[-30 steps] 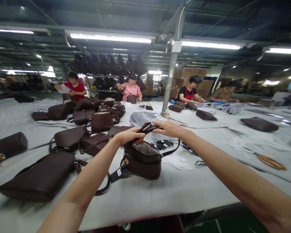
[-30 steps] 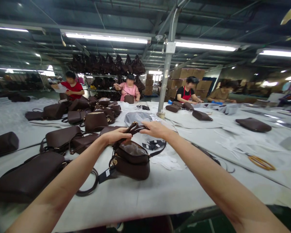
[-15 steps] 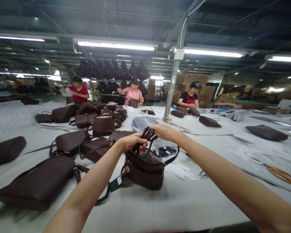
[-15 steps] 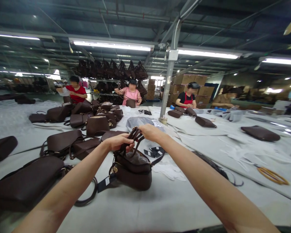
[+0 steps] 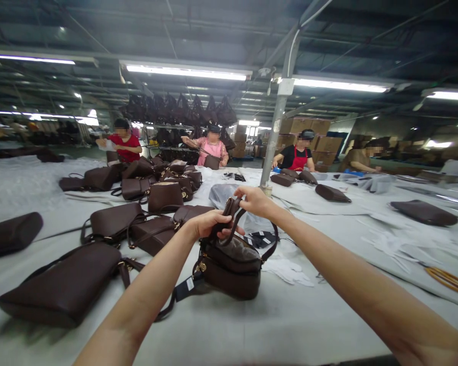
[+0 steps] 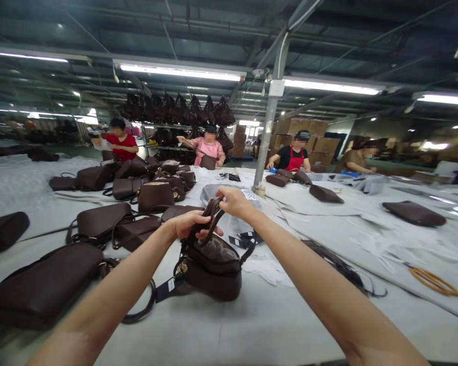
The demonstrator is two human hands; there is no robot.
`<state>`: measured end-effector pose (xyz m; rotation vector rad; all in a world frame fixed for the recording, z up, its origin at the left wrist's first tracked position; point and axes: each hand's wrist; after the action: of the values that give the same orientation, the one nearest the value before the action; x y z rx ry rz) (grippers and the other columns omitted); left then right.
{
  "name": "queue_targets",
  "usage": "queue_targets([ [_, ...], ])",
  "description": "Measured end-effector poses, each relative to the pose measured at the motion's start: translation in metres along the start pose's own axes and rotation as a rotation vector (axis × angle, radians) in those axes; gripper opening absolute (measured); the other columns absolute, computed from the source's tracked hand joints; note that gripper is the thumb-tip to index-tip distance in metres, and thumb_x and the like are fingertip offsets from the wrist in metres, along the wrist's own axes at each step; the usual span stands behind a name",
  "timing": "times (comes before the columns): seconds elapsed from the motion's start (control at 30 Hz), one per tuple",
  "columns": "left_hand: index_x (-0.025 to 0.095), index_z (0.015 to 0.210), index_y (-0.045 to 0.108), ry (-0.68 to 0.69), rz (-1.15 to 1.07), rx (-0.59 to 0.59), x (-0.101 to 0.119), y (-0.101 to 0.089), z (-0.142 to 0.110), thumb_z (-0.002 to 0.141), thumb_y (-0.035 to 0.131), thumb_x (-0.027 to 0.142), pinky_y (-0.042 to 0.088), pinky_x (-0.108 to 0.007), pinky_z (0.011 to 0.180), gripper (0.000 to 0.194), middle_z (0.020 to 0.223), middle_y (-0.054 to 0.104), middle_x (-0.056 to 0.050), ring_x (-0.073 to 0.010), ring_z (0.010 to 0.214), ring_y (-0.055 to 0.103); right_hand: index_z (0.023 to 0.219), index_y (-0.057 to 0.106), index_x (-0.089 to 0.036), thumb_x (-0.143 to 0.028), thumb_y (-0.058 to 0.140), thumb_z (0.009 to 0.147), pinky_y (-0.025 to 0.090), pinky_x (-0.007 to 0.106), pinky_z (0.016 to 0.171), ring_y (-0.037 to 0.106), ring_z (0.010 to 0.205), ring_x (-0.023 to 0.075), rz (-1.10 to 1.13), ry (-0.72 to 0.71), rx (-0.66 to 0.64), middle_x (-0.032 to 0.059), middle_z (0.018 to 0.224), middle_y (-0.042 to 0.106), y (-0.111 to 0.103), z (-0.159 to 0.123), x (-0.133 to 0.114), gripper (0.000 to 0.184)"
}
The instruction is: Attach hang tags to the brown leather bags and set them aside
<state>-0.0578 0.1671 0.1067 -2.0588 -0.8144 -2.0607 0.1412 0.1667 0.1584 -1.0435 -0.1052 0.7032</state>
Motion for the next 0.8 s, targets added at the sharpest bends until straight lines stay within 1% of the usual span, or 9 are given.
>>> queue_targets([
  [0.07, 0.011, 0.082, 0.053, -0.007, 0.015, 0.01, -0.001, 0.0, -0.001, 0.072, 0.075, 0.034, 0.026, -0.018, 0.042, 0.033, 0.067, 0.059, -0.005, -0.0071, 0.049, 0.042, 0.089, 0.066, -0.016, -0.005, 0.054, 0.067, 0.042, 0.023, 0.065, 0.057, 0.071, 0.0133, -0.008, -0.07, 0.011, 0.0031, 0.082, 0.068, 0.001, 0.001, 0.001, 0.028],
  [0.17, 0.015, 0.083, 0.05, -0.02, 0.045, 0.075, -0.002, 0.0, -0.006, 0.067, 0.08, 0.037, 0.025, -0.017, 0.041, 0.041, 0.065, 0.055, 0.0, -0.0076, 0.049, 0.044, 0.083, 0.067, -0.015, -0.01, 0.058, 0.07, 0.041, 0.023, 0.065, 0.057, 0.07, 0.0132, 0.013, -0.127, -0.064, 0.0026, 0.079, 0.067, -0.003, 0.001, 0.005, 0.017],
  [0.27, 0.016, 0.084, 0.051, -0.047, 0.11, 0.113, 0.002, 0.004, -0.011, 0.064, 0.081, 0.044, 0.025, -0.017, 0.041, 0.046, 0.061, 0.048, 0.004, -0.0092, 0.051, 0.047, 0.081, 0.068, -0.015, -0.02, 0.062, 0.074, 0.041, 0.023, 0.065, 0.058, 0.069, 0.0126, 0.059, -0.095, -0.142, 0.0012, 0.075, 0.066, -0.01, -0.002, 0.01, 0.01],
  [0.47, 0.013, 0.072, 0.054, -0.072, 0.331, 0.174, 0.015, 0.013, -0.015, 0.065, 0.082, 0.038, 0.036, -0.02, 0.047, 0.038, 0.062, 0.052, 0.0, -0.0116, 0.057, 0.052, 0.094, 0.069, -0.014, -0.037, 0.065, 0.079, 0.043, 0.021, 0.065, 0.058, 0.072, 0.0118, 0.205, 0.035, -0.338, 0.0014, 0.081, 0.068, -0.034, -0.016, 0.017, 0.027],
  [0.53, 0.012, 0.072, 0.056, -0.054, 0.305, 0.228, 0.018, 0.014, -0.018, 0.068, 0.08, 0.039, 0.044, -0.024, 0.052, 0.036, 0.066, 0.057, -0.003, -0.0149, 0.062, 0.057, 0.097, 0.068, -0.013, -0.039, 0.061, 0.083, 0.043, 0.02, 0.063, 0.058, 0.07, 0.0109, 0.215, 0.115, -0.328, 0.0015, 0.08, 0.067, -0.051, -0.029, 0.029, 0.03],
  [0.6, 0.013, 0.073, 0.055, 0.002, 0.204, 0.255, 0.017, 0.015, -0.025, 0.07, 0.079, 0.038, 0.051, -0.029, 0.06, 0.035, 0.069, 0.058, -0.003, -0.0178, 0.068, 0.061, 0.095, 0.067, -0.013, -0.036, 0.058, 0.086, 0.044, 0.02, 0.062, 0.059, 0.07, 0.0109, 0.161, 0.238, -0.243, 0.0024, 0.079, 0.066, -0.068, -0.052, 0.048, 0.027],
  [0.67, 0.015, 0.074, 0.053, 0.035, 0.107, 0.274, 0.011, 0.016, -0.034, 0.073, 0.077, 0.034, 0.054, -0.033, 0.065, 0.031, 0.065, 0.053, 0.001, -0.0153, 0.064, 0.059, 0.09, 0.066, -0.013, -0.03, 0.056, 0.087, 0.045, 0.019, 0.06, 0.061, 0.07, 0.0113, 0.113, 0.431, -0.232, 0.0039, 0.08, 0.067, -0.077, -0.086, 0.068, 0.021],
  [0.77, 0.015, 0.068, 0.049, -0.033, 0.133, 0.317, -0.005, 0.018, -0.05, 0.079, 0.072, 0.035, 0.052, -0.028, 0.057, 0.032, 0.058, 0.046, 0.004, -0.0098, 0.051, 0.05, 0.078, 0.064, -0.014, -0.022, 0.054, 0.086, 0.047, 0.019, 0.054, 0.062, 0.059, 0.0112, 0.112, 0.791, -0.451, 0.0045, 0.071, 0.068, -0.069, -0.153, 0.091, 0.016],
  [0.8, 0.016, 0.065, 0.047, -0.063, 0.159, 0.335, -0.012, 0.018, -0.054, 0.08, 0.07, 0.037, 0.051, -0.027, 0.054, 0.035, 0.057, 0.045, 0.004, -0.0095, 0.05, 0.048, 0.072, 0.063, -0.013, -0.02, 0.054, 0.084, 0.047, 0.021, 0.051, 0.061, 0.053, 0.0117, 0.105, 0.853, -0.504, 0.0044, 0.065, 0.067, -0.061, -0.178, 0.095, 0.017],
])
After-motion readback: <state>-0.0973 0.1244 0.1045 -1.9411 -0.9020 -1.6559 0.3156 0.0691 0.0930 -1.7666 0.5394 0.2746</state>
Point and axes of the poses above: each hand's wrist, its own z-axis towards the middle knuckle, its own y-axis out of the palm, x = y × z
